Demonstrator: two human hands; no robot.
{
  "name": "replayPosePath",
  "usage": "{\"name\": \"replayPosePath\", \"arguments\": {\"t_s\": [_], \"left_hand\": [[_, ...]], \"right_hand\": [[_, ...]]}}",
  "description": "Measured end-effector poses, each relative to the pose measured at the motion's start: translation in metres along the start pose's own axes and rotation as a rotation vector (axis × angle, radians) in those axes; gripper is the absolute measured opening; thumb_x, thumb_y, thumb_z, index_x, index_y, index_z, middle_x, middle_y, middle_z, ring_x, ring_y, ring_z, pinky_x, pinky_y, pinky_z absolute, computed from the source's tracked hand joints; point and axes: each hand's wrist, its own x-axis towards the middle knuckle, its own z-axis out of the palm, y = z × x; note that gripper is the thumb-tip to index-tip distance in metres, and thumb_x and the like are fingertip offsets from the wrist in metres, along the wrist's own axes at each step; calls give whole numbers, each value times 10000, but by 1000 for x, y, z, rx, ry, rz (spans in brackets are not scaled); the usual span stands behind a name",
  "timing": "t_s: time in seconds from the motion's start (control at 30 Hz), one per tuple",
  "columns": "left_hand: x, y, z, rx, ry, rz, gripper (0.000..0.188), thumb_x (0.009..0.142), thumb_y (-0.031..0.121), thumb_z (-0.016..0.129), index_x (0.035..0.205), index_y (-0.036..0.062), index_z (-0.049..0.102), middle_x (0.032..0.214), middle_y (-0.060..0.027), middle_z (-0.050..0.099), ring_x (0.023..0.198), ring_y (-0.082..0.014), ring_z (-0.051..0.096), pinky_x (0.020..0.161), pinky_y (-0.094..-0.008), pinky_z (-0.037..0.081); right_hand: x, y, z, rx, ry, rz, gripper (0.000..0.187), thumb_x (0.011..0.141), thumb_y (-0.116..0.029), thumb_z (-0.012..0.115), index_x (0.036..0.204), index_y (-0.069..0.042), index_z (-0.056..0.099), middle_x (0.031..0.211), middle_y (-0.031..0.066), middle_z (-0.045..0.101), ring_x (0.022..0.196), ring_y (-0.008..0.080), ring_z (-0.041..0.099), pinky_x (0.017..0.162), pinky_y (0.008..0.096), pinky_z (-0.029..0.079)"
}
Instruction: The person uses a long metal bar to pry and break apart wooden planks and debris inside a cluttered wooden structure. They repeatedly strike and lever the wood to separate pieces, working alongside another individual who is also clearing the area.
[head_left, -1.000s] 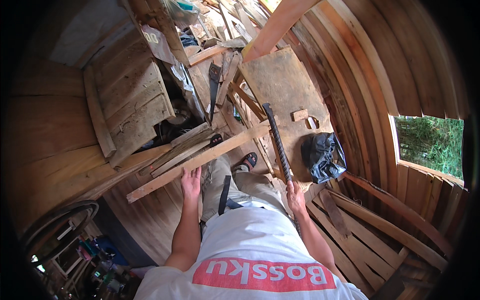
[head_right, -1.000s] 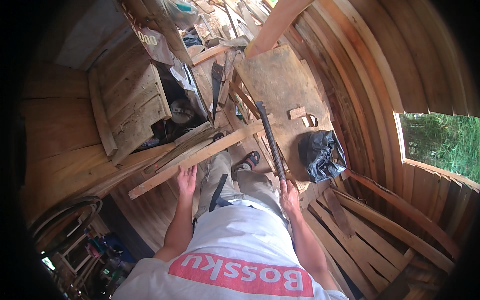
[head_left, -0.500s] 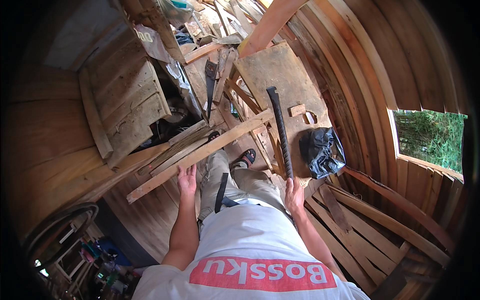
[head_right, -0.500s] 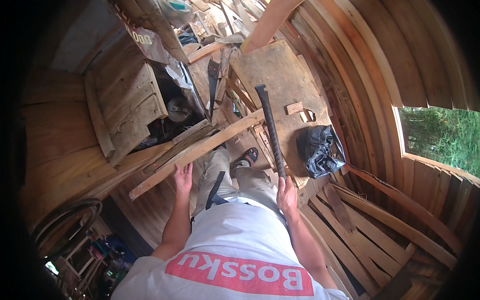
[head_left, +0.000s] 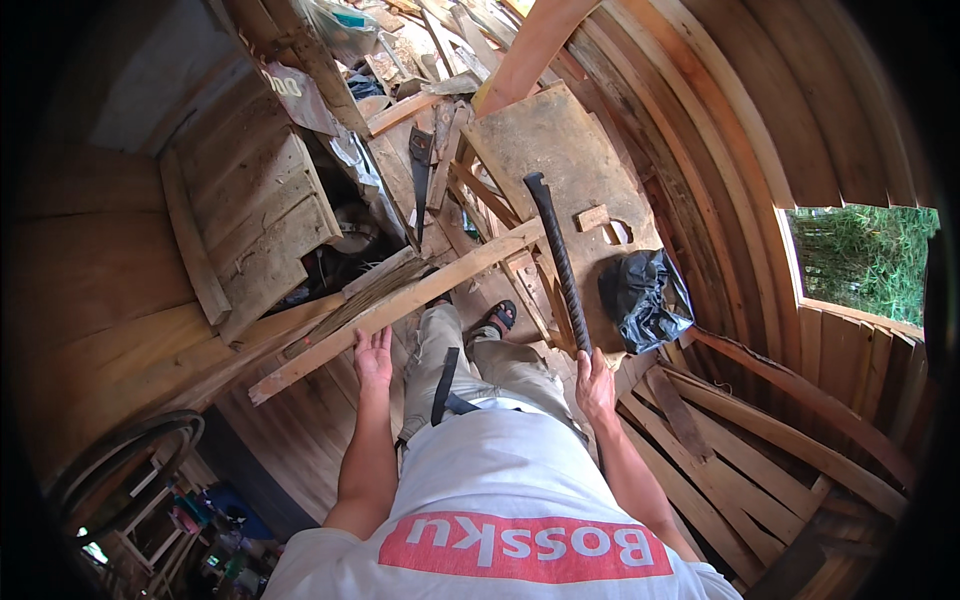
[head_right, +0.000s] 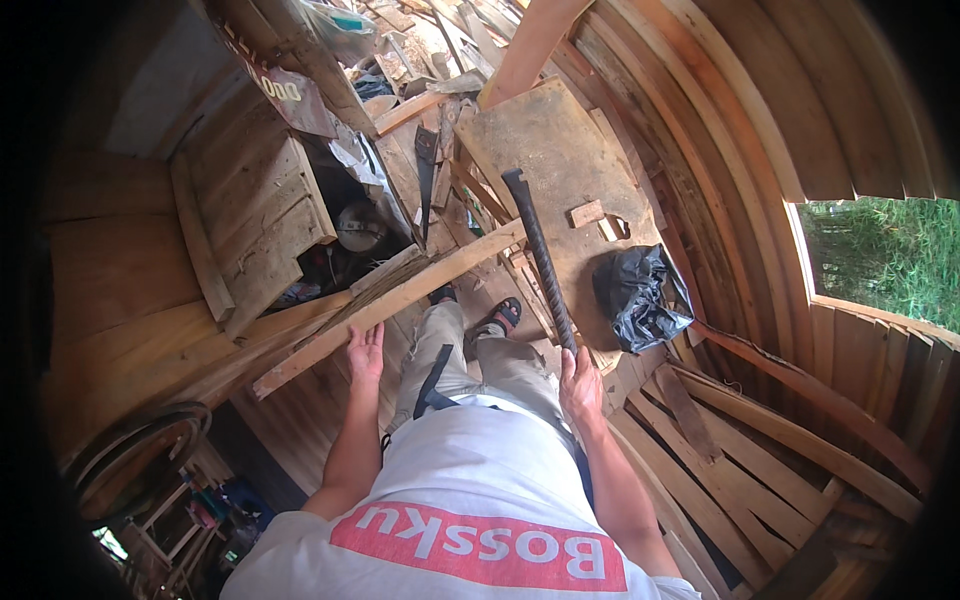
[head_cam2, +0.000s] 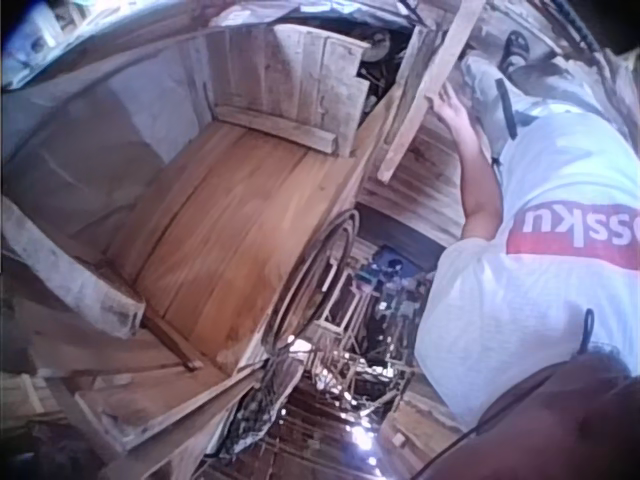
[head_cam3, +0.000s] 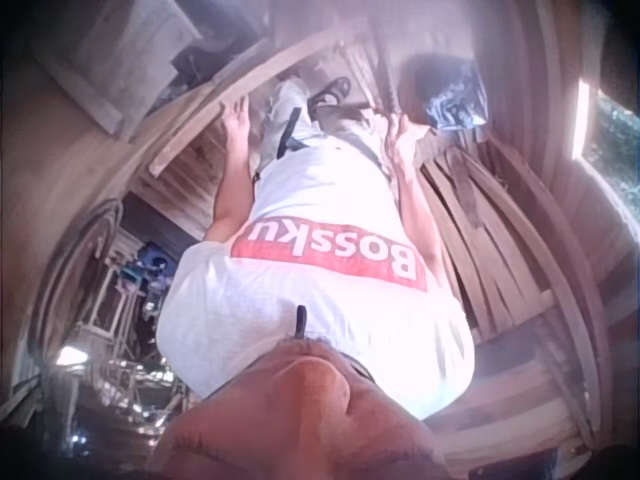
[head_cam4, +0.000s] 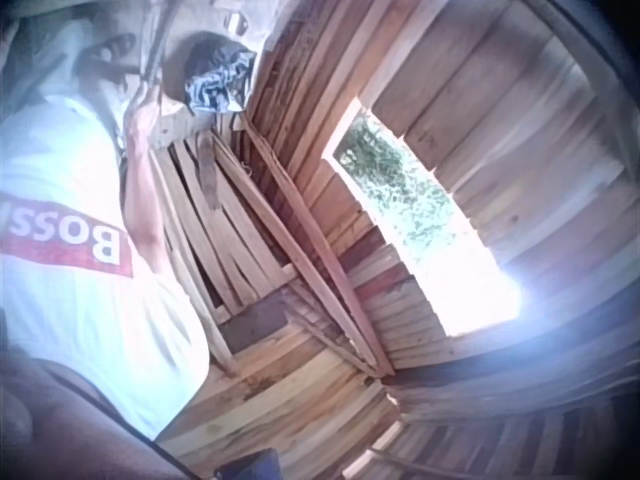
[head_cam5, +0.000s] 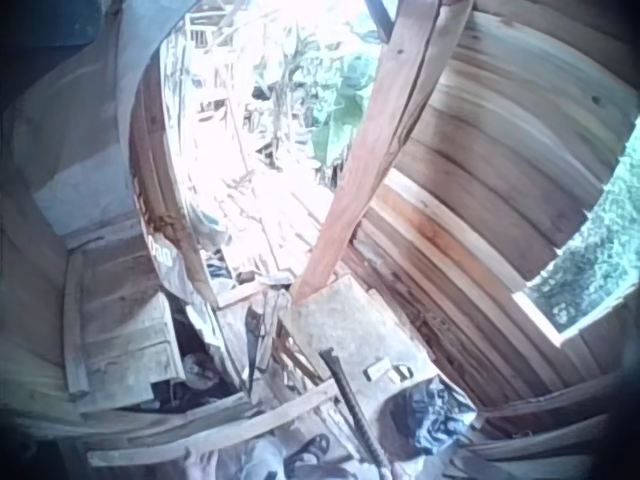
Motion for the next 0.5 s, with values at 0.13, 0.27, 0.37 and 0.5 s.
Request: {"name": "replayPosePath", "arguments": {"t_s": [0.13,0.27,0.37,0.5], "left_hand": [[-1,4,7,23,-102,11,418,998,263,505,1325,14,427,1361,-148,461,1317,-320,406,1115,-497,374],[-5,2,14,41,-20,22,429,996,265,509,1330,11,422,1384,-149,441,1329,-318,393,1114,-498,374],[-6,1,13,20,33,17,434,995,269,508,1336,14,420,1386,-150,437,1331,-317,390,1113,-498,375],[-5,1,6,5,-9,7,436,998,276,500,1344,24,417,1380,-152,437,1338,-317,381,1112,-497,376]], "right_hand": [[5,3,10,-27,-24,-11,430,993,-418,409,1045,-14,546,893,311,618,911,509,572,775,556,428],[23,24,37,-125,-137,53,484,975,-490,397,1042,-38,558,944,314,626,988,498,572,839,558,432],[18,6,27,-119,-206,54,486,977,-499,395,1011,-42,558,909,302,627,942,494,578,807,551,430],[7,-20,1,8,-171,43,462,984,-463,408,957,-19,532,869,300,619,885,496,581,761,547,426]]}}
